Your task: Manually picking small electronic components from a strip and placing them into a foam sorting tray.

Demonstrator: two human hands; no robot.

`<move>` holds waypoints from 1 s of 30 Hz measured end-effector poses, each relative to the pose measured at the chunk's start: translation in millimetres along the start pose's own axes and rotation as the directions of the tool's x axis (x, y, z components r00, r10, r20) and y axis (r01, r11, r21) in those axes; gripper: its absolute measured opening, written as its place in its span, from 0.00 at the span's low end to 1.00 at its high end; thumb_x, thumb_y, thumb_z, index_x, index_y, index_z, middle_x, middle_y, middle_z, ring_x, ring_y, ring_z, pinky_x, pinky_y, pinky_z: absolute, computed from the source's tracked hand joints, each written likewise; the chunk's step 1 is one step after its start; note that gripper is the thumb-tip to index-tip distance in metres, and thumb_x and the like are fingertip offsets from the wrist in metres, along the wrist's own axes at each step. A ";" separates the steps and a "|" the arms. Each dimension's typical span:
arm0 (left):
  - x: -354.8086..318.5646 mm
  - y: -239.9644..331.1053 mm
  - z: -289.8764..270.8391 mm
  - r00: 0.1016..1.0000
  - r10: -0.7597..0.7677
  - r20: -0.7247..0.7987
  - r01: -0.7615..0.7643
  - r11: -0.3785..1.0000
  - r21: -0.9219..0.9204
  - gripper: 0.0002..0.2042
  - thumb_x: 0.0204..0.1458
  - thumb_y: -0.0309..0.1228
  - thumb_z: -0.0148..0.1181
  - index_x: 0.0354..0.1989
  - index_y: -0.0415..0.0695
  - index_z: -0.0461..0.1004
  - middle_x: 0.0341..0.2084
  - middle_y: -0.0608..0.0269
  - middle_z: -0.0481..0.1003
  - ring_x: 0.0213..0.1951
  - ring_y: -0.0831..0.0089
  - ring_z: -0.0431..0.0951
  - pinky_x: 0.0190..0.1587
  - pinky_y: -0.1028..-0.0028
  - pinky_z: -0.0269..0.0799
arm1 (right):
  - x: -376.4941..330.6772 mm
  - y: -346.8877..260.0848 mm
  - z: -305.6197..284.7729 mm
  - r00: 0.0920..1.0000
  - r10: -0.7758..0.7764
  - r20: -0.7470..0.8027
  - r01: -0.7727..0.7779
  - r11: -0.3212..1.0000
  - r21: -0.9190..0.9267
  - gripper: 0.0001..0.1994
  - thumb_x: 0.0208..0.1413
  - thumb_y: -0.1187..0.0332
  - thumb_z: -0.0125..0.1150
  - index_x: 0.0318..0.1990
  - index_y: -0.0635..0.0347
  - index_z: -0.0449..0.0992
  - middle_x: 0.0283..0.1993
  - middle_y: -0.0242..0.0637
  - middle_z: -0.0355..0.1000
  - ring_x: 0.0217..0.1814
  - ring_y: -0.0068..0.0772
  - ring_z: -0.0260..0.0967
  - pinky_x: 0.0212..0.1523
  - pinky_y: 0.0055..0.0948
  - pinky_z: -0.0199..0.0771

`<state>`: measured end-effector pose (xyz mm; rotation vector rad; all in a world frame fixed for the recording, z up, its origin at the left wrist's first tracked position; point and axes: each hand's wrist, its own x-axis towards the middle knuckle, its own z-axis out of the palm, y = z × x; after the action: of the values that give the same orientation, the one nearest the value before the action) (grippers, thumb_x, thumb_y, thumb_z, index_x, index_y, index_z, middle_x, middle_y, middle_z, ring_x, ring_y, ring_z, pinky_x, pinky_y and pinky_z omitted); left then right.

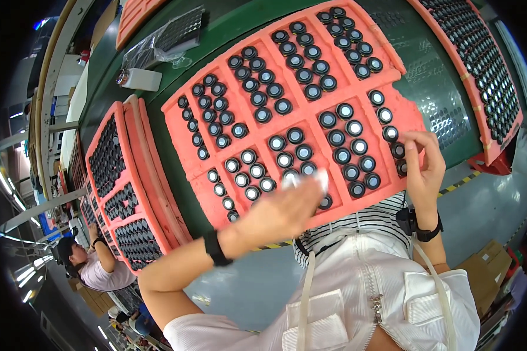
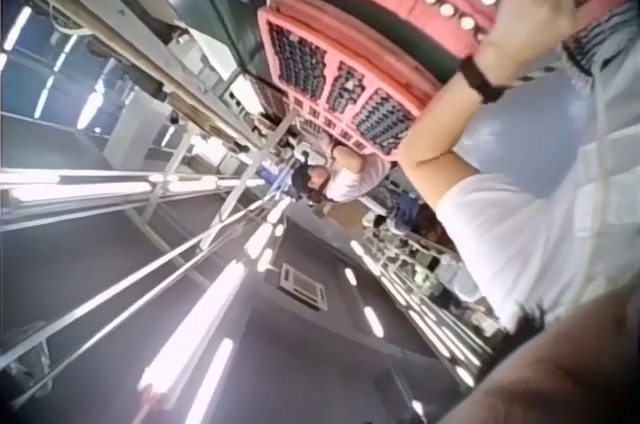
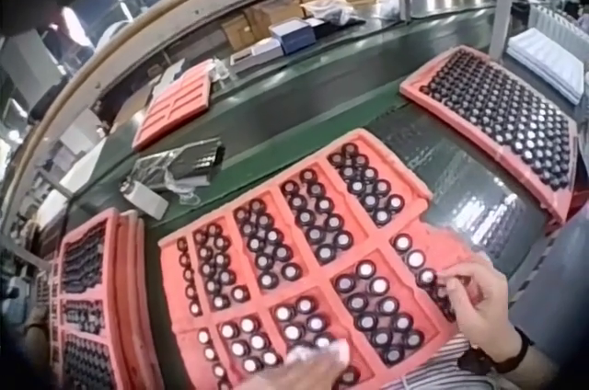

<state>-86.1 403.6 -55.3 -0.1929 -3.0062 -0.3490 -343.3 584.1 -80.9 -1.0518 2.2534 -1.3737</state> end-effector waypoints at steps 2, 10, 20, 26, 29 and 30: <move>20.2 -57.9 -0.7 0.986 -0.165 -0.014 0.165 0.982 0.087 0.18 0.54 0.23 0.56 0.54 0.34 0.75 0.52 0.49 0.79 0.47 0.60 0.84 0.40 0.68 0.83 | 11.5 1.6 2.7 0.998 -0.070 -0.007 0.068 0.990 -0.120 0.10 0.68 0.74 0.53 0.51 0.66 0.78 0.54 0.42 0.75 0.60 0.34 0.70 0.62 0.33 0.65; 62.5 -253.4 -37.0 0.903 -0.332 -0.272 0.379 0.915 0.142 0.13 0.56 0.23 0.56 0.49 0.41 0.77 0.42 0.50 0.81 0.42 0.50 0.83 0.44 0.58 0.79 | 19.4 4.9 22.6 0.986 -0.148 -0.079 0.120 0.952 -0.281 0.18 0.72 0.67 0.45 0.62 0.65 0.71 0.68 0.46 0.67 0.74 0.48 0.59 0.76 0.43 0.49; 54.7 -4.4 7.8 0.975 0.220 0.000 -0.220 0.974 0.062 0.21 0.51 0.23 0.56 0.54 0.29 0.74 0.46 0.48 0.80 0.42 0.62 0.84 0.42 0.68 0.82 | 23.0 16.0 15.9 0.992 -0.045 -0.121 0.042 0.999 -0.029 0.17 0.71 0.67 0.44 0.60 0.65 0.72 0.67 0.47 0.67 0.76 0.50 0.56 0.76 0.45 0.51; 108.1 -20.2 17.5 0.991 0.076 0.110 -0.082 0.995 0.050 0.18 0.52 0.23 0.56 0.53 0.36 0.76 0.49 0.49 0.80 0.44 0.64 0.84 0.42 0.68 0.82 | 20.4 23.0 12.7 0.982 -0.027 -0.188 0.040 0.997 0.068 0.16 0.71 0.68 0.43 0.58 0.65 0.73 0.65 0.47 0.69 0.75 0.49 0.58 0.75 0.43 0.53; 143.0 -132.4 10.4 0.981 -0.187 -0.061 0.191 0.979 0.074 0.16 0.56 0.23 0.56 0.54 0.43 0.77 0.51 0.51 0.80 0.48 0.53 0.84 0.51 0.61 0.80 | 18.3 25.8 14.0 0.978 -0.027 -0.209 0.047 0.995 0.091 0.16 0.71 0.69 0.43 0.58 0.65 0.74 0.64 0.47 0.70 0.75 0.48 0.59 0.75 0.43 0.53; 147.3 -169.6 2.9 0.978 -0.114 -0.174 0.142 0.977 0.161 0.13 0.55 0.22 0.56 0.49 0.40 0.76 0.45 0.50 0.80 0.43 0.51 0.83 0.47 0.59 0.80 | 18.8 23.8 14.3 0.978 -0.044 -0.202 0.063 0.994 0.093 0.16 0.71 0.69 0.42 0.58 0.65 0.74 0.64 0.47 0.70 0.74 0.48 0.60 0.75 0.43 0.54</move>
<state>-255.1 257.2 -77.5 0.0436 -2.8720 -0.1074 -358.1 568.0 -106.2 -0.9883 2.2812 -1.6625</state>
